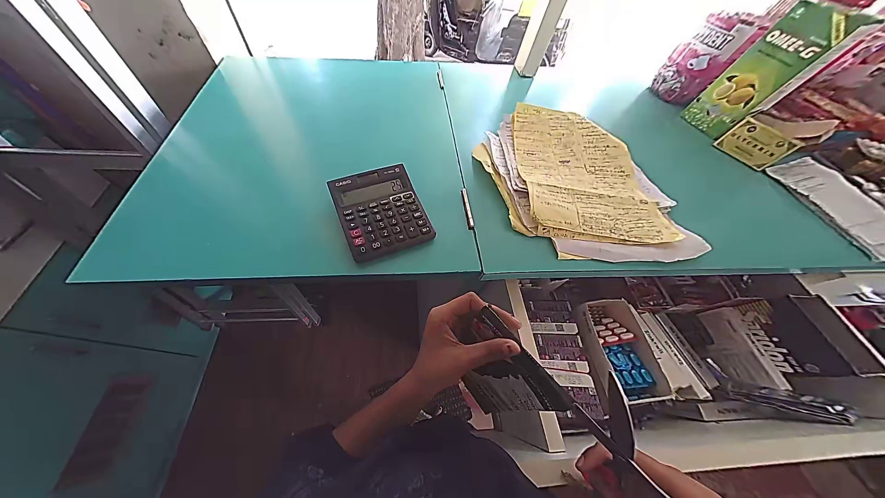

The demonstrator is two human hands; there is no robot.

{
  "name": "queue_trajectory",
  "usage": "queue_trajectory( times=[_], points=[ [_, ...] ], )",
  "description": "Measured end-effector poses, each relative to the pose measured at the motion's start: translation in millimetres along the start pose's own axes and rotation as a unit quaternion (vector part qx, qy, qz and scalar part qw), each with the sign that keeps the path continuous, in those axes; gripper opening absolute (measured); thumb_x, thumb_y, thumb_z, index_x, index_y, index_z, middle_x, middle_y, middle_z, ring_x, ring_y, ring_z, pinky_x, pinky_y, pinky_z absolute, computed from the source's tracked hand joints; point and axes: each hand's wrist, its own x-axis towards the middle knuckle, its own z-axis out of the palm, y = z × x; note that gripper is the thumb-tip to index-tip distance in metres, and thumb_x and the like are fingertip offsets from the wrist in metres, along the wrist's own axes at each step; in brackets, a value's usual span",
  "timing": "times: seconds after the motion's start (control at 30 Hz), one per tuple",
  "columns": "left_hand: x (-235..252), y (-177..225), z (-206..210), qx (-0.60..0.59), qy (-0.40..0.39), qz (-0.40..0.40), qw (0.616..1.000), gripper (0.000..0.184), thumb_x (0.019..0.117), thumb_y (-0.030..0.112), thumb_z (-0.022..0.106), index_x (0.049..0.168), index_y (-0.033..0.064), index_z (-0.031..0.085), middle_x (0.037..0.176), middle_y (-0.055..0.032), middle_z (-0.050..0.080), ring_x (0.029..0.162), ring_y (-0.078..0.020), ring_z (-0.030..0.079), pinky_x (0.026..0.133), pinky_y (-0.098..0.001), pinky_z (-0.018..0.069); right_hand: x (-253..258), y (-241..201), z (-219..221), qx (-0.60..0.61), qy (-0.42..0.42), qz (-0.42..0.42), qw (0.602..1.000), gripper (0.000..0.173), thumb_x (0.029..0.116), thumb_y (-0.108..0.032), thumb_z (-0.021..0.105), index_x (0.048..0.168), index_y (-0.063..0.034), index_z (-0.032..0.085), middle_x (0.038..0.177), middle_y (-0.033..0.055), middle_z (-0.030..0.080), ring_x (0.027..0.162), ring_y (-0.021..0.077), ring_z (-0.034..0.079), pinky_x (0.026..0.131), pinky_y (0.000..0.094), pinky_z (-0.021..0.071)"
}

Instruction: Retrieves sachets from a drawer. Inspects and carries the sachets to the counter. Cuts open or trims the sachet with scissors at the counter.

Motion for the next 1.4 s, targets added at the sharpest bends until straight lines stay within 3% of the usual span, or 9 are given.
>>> queue_trajectory(
  times=[0.2, 0.43, 0.7, 0.83, 0.93, 1.03, 1.13, 1.3, 1.4],
  points=[
    [-0.5, 6.1, 0.6, 0.033, 0.016, 0.019, 0.999, 0.021, 0.0801, 0.000, 0.082, 0.094, 0.0001, 0.066, 0.104, -0.0099, 0.076, 0.088, -0.0092, 0.074, 0.077, -0.0243, 0.0615, -2.2, -6.4, -1.8, -0.031, -0.015, 0.047, 0.998, 0.104, 0.0799, -0.092, 0.043, 0.133, -0.0030, 0.052, 0.093, 0.0023, 0.057, 0.085, 0.0069, 0.057, 0.073, 0.0242, 0.0490],
    [-1.9, 13.0, 4.8, 0.100, 0.060, 0.022, 0.993, 0.025, 0.0779, 0.001, 0.084, 0.096, -0.0033, 0.067, 0.098, -0.0109, 0.077, 0.085, -0.0111, 0.074, 0.076, -0.0252, 0.0618, 2.2, -1.3, -0.5, -0.033, -0.008, 0.022, 0.999, 0.101, 0.0828, -0.089, 0.044, 0.134, -0.0025, 0.052, 0.090, 0.0015, 0.057, 0.084, 0.0059, 0.056, 0.073, 0.0225, 0.0477],
    [-0.8, 21.7, -2.0, 0.098, 0.042, 0.027, 0.994, 0.027, 0.0780, 0.003, 0.085, 0.098, -0.0013, 0.068, 0.101, -0.0107, 0.077, 0.088, -0.0106, 0.074, 0.080, -0.0250, 0.0610, -0.2, -5.7, -5.2, -0.028, -0.005, 0.017, 0.999, 0.097, 0.0822, -0.089, 0.045, 0.129, -0.0051, 0.058, 0.090, -0.0001, 0.059, 0.082, 0.0030, 0.057, 0.072, 0.0202, 0.0479],
    [0.7, 26.6, -5.3, 0.085, 0.001, 0.001, 0.996, 0.028, 0.0832, 0.011, 0.083, 0.104, -0.0012, 0.069, 0.108, -0.0106, 0.076, 0.092, -0.0095, 0.074, 0.084, -0.0250, 0.0602, 0.9, -3.2, -6.8, -0.010, -0.019, -0.004, 1.000, 0.095, 0.0825, -0.088, 0.046, 0.131, -0.0070, 0.057, 0.091, -0.0014, 0.059, 0.083, 0.0014, 0.056, 0.071, 0.0182, 0.0470],
    [2.1, 28.8, -9.9, 0.001, -0.033, -0.076, 0.997, 0.021, 0.0946, 0.019, 0.073, 0.105, 0.0008, 0.070, 0.114, -0.0138, 0.075, 0.092, -0.0122, 0.075, 0.076, -0.0238, 0.0611, 3.0, -0.7, -4.7, -0.006, -0.020, -0.010, 1.000, 0.097, 0.0809, -0.088, 0.049, 0.135, -0.0074, 0.055, 0.094, -0.0023, 0.060, 0.087, 0.0014, 0.057, 0.075, 0.0183, 0.0473],
    [1.9, 28.3, -15.9, -0.066, -0.031, -0.133, 0.988, 0.020, 0.0988, 0.021, 0.067, 0.103, 0.0017, 0.073, 0.115, -0.0170, 0.075, 0.100, -0.0183, 0.075, 0.082, -0.0293, 0.0616, 3.7, -0.6, -4.1, -0.026, -0.023, -0.005, 0.999, 0.099, 0.0808, -0.088, 0.050, 0.138, -0.0069, 0.053, 0.093, 0.0000, 0.059, 0.086, 0.0034, 0.057, 0.075, 0.0197, 0.0477],
    [1.0, 25.1, -13.7, -0.069, -0.002, -0.127, 0.989, 0.015, 0.0957, 0.017, 0.071, 0.096, 0.0021, 0.073, 0.115, -0.0170, 0.075, 0.103, -0.0186, 0.074, 0.086, -0.0301, 0.0604, 2.2, -3.2, -3.2, -0.031, -0.013, 0.008, 0.999, 0.103, 0.0802, -0.090, 0.047, 0.137, -0.0046, 0.052, 0.094, 0.0003, 0.059, 0.088, 0.0037, 0.057, 0.077, 0.0211, 0.0479],
    [-0.1, 23.1, -12.1, 0.047, -0.054, -0.052, 0.996, 0.043, 0.0955, 0.025, 0.072, 0.120, -0.0101, 0.068, 0.122, -0.0165, 0.072, 0.106, -0.0173, 0.072, 0.091, -0.0311, 0.0600, 2.0, 0.2, -3.1, -0.011, 0.004, 0.000, 1.000, 0.102, 0.0806, -0.091, 0.044, 0.137, -0.0066, 0.052, 0.095, -0.0013, 0.059, 0.089, 0.0030, 0.057, 0.078, 0.0206, 0.0479],
    [3.7, 22.2, -16.1, 0.094, -0.094, -0.032, 0.991, 0.036, 0.0902, 0.022, 0.077, 0.105, -0.0099, 0.072, 0.129, -0.0201, 0.068, 0.114, -0.0195, 0.069, 0.097, -0.0335, 0.0575, 4.1, 1.0, -5.0, -0.011, -0.008, -0.001, 1.000, 0.105, 0.0796, -0.092, 0.043, 0.137, -0.0051, 0.052, 0.095, -0.0004, 0.059, 0.087, 0.0038, 0.057, 0.076, 0.0210, 0.0482]
  ],
)
